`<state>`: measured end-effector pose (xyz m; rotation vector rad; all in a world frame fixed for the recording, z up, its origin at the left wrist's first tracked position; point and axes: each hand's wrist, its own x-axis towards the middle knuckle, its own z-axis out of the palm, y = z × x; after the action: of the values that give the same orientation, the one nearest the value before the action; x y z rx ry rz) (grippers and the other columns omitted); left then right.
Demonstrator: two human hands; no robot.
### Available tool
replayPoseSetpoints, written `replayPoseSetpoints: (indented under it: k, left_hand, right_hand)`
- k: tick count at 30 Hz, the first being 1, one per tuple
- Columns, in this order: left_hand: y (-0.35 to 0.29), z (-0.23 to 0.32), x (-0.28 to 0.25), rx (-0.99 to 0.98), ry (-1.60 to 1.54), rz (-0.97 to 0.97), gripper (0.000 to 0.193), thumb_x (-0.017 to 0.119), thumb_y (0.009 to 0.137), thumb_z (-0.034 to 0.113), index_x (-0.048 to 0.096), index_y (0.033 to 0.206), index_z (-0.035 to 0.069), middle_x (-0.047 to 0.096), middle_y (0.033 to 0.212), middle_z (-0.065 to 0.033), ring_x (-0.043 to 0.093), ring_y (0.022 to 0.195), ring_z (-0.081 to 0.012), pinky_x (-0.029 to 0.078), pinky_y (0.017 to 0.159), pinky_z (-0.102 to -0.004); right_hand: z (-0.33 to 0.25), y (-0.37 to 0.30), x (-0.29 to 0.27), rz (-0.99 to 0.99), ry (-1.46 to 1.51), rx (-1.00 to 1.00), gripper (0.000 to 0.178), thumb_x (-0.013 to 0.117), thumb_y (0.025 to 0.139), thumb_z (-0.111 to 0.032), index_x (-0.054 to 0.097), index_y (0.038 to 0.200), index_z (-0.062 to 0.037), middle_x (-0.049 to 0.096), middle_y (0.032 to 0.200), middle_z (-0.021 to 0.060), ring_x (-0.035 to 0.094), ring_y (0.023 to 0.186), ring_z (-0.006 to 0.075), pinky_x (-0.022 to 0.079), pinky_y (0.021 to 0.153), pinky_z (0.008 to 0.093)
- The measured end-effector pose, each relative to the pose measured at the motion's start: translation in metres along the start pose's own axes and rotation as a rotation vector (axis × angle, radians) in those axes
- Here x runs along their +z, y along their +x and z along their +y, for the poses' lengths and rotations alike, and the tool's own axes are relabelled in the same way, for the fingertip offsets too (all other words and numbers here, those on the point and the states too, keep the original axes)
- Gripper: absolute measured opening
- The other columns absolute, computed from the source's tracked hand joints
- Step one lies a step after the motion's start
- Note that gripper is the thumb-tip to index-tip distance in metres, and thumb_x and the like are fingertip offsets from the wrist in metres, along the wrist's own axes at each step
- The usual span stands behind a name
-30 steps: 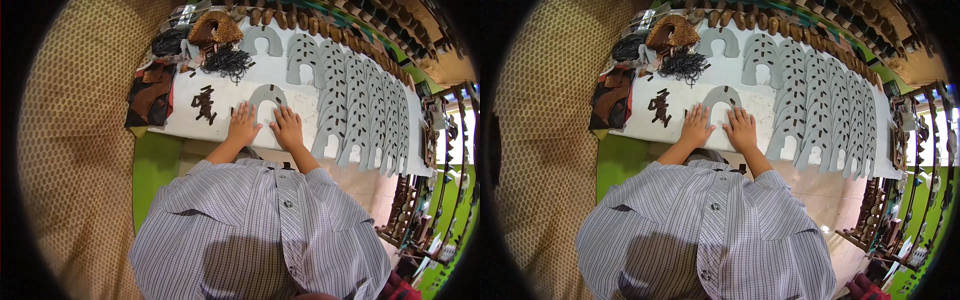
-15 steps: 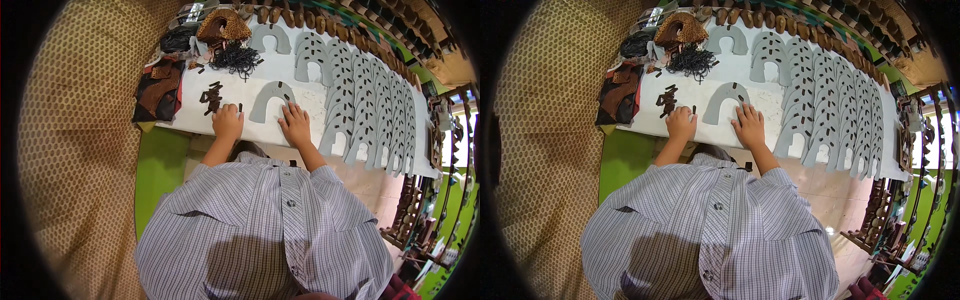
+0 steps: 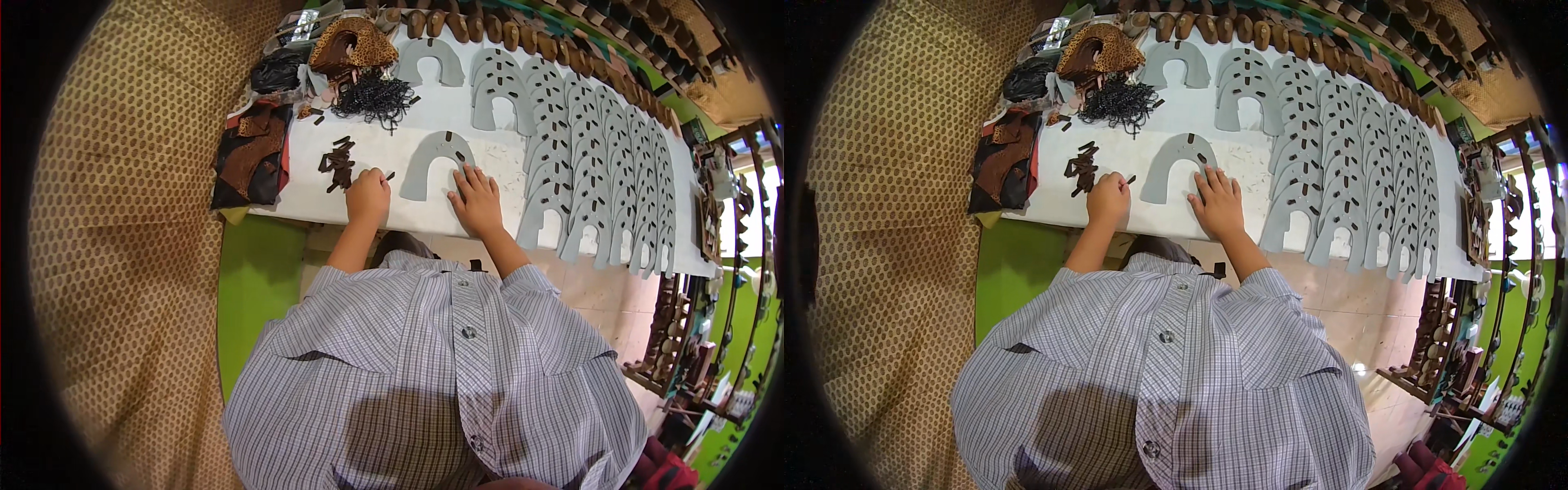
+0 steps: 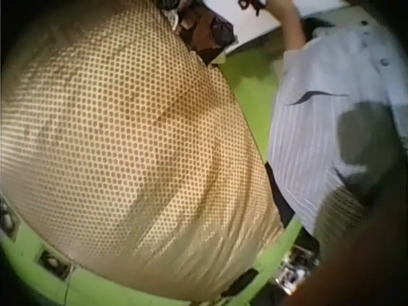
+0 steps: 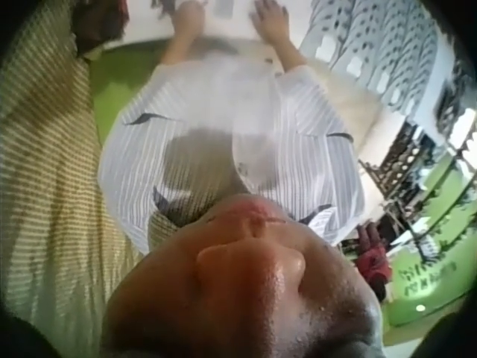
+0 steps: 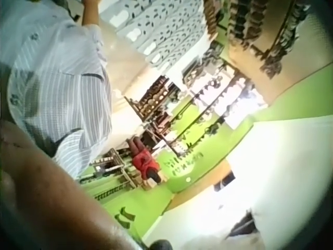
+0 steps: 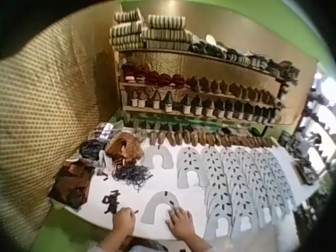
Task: Manually attaching black strings to grey shoe upper components on a work table in a factory setting.
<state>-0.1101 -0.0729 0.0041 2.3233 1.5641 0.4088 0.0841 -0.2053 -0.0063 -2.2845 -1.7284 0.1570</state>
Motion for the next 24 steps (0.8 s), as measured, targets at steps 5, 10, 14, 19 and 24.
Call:
replayPoseSetpoints:
  k: [5, 10, 14, 19, 24]
  left_hand:
    - [0.004, 0.003, 0.000, 0.070, -0.051, -0.005, 0.009, 0.058, 0.077, 0.015, 0.058, 0.081, 0.008, 0.062, 0.083, -0.0110, 0.061, 0.073, -0.0303, 0.049, 0.065, -0.0418]
    - [0.012, 0.019, -0.004, 0.055, -0.194, -0.181, 0.010, 0.059, 0.076, 0.013, 0.056, 0.084, 0.008, 0.062, 0.088, -0.0095, 0.061, 0.077, -0.0268, 0.049, 0.066, -0.0381]
    - [0.020, 0.023, 0.004, 0.192, -0.269, -0.077, 0.011, 0.059, 0.077, 0.011, 0.060, 0.087, 0.007, 0.061, 0.088, -0.0100, 0.061, 0.078, -0.0264, 0.048, 0.069, -0.0354]
    - [0.036, 0.032, 0.012, 0.288, -0.278, -0.082, 0.012, 0.058, 0.077, 0.011, 0.066, 0.085, 0.010, 0.062, 0.084, -0.0098, 0.061, 0.074, -0.0285, 0.049, 0.069, -0.0391]
    - [0.053, 0.042, 0.024, 0.321, -0.269, -0.163, 0.011, 0.058, 0.081, 0.012, 0.065, 0.090, 0.008, 0.063, 0.086, -0.0090, 0.061, 0.077, -0.0256, 0.049, 0.070, -0.0343]
  right_hand:
    - [0.000, 0.000, 0.000, 0.011, 0.008, -0.005, 0.049, 0.044, 0.090, -0.040, 0.042, 0.133, -0.0158, 0.034, 0.143, 0.0089, 0.029, 0.133, 0.0268, 0.019, 0.108, 0.0471]
    - [0.002, 0.000, 0.000, 0.034, 0.036, 0.001, 0.048, 0.046, 0.090, -0.038, 0.044, 0.132, -0.0156, 0.036, 0.142, 0.0092, 0.029, 0.132, 0.0269, 0.020, 0.107, 0.0471]
    - [0.001, 0.000, -0.001, 0.041, 0.050, -0.003, 0.048, 0.048, 0.088, -0.038, 0.046, 0.130, -0.0156, 0.037, 0.141, 0.0093, 0.030, 0.132, 0.0266, 0.020, 0.107, 0.0470]
    - [0.002, 0.000, -0.002, 0.053, 0.057, -0.004, 0.047, 0.049, 0.088, -0.038, 0.048, 0.128, -0.0153, 0.038, 0.140, 0.0094, 0.032, 0.131, 0.0265, 0.020, 0.107, 0.0474]
    - [0.001, 0.000, -0.004, 0.061, 0.067, -0.007, 0.046, 0.050, 0.087, -0.038, 0.049, 0.127, -0.0146, 0.039, 0.140, 0.0091, 0.032, 0.131, 0.0268, 0.021, 0.106, 0.0473]
